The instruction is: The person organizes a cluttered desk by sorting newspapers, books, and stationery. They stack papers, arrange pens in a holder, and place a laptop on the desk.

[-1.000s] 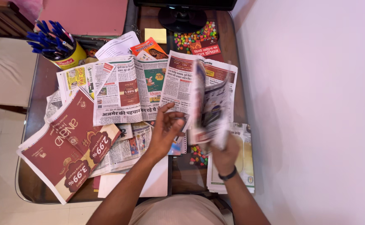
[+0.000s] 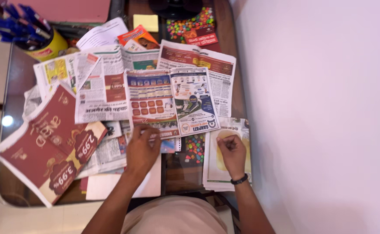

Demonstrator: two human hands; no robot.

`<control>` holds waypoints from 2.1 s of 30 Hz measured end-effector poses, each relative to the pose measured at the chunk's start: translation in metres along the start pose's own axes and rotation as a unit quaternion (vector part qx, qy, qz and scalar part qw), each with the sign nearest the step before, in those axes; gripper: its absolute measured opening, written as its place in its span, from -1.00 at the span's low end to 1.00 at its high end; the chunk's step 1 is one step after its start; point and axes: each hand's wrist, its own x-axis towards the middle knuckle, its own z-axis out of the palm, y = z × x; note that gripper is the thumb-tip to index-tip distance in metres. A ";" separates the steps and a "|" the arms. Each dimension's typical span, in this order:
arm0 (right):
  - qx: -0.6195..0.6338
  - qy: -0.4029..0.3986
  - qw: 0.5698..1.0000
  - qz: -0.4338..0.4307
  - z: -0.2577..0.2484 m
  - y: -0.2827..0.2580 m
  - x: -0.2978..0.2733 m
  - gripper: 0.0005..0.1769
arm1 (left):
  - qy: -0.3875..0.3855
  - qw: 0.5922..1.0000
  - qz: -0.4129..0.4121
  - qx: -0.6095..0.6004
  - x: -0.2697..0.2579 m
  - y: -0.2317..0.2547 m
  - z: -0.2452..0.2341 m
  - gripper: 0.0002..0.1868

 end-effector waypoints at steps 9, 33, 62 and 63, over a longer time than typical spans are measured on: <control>0.073 -0.172 0.982 0.019 0.072 -0.065 -0.033 -0.83 | -0.099 0.985 -0.107 -0.089 -0.039 -0.008 -0.036 -0.84; 0.037 -0.384 0.921 -0.053 0.422 -0.144 -0.229 -0.87 | -0.051 0.951 -0.209 -0.224 -0.120 -0.292 -0.326 -0.75; -0.335 -0.099 0.916 -0.199 0.583 -0.210 0.044 -0.18 | -0.166 0.982 0.000 -0.089 0.333 -0.391 -0.309 0.00; -0.338 -0.103 0.918 -0.181 0.585 -0.210 0.052 -0.17 | -0.177 0.980 -0.006 -0.088 0.346 -0.392 -0.305 0.00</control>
